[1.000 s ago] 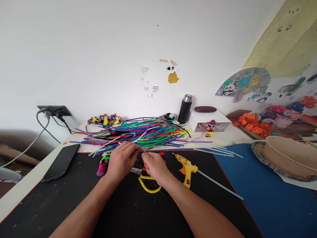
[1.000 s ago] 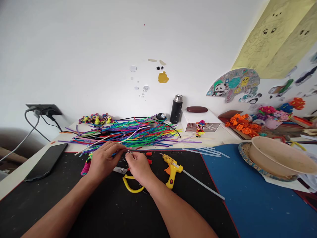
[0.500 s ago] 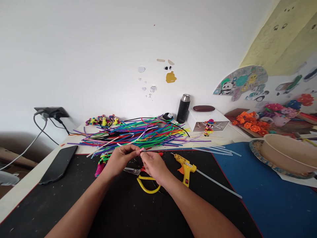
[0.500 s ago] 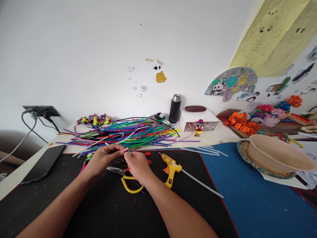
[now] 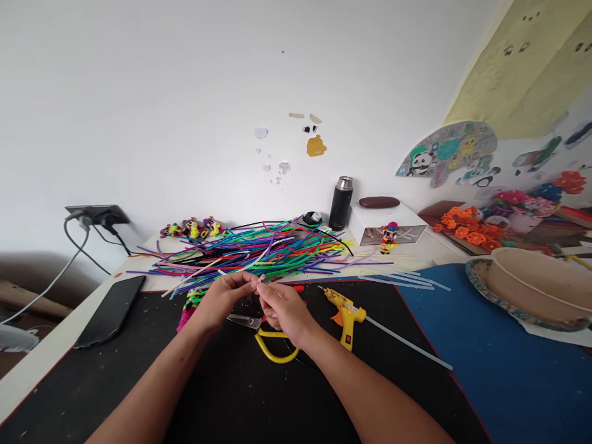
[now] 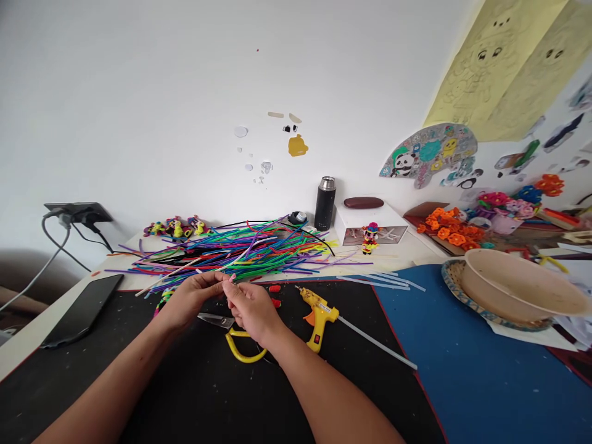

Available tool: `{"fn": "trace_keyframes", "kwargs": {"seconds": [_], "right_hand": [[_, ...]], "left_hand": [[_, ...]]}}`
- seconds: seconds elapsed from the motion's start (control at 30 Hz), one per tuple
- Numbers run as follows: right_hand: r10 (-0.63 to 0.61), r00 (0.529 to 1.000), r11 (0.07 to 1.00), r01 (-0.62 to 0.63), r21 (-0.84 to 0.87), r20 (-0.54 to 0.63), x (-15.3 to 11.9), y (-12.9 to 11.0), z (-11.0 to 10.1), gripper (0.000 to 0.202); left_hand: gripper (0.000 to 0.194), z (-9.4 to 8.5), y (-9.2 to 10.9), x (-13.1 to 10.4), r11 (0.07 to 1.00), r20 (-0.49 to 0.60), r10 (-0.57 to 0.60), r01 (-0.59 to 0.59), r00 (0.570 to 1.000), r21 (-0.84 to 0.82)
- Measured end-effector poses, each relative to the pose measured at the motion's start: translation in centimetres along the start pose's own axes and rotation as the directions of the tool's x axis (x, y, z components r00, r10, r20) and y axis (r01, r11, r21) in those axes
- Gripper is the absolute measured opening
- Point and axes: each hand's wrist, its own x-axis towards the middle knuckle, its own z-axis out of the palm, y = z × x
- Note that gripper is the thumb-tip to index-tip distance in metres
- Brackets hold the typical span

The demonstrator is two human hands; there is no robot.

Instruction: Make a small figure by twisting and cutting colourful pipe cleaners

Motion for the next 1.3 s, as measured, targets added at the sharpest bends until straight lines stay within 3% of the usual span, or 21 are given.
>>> {"fn": "trace_keyframes", "kwargs": {"seconds": [0.5, 1.13, 1.3], "right_hand": [[0.096, 0.98, 0.995, -0.099, -0.008, -0.175, 0.47, 0.6, 0.7, 0.044], [0.082, 0.981, 0.996, -0.077, 0.033, -0.177, 0.52, 0.97, 0.78, 0.045], [0.085, 0.979, 0.996, -0.079, 0.038, -0.183, 0.62, 1.02, 0.72, 0.047]], "left_hand": [[0.04, 0.23, -0.07, -0.06, 1.0, -0.018, -0.015, 0.015, 1.0, 0.007], [0.041, 0.7, 0.17, -0.08, 0.998, -0.015, 0.007, -0.006, 1.0, 0.068], [0.041, 0.43, -0.18, 0.01, 1.0, -0.004, -0.017, 0.017, 1.0, 0.005]]}}
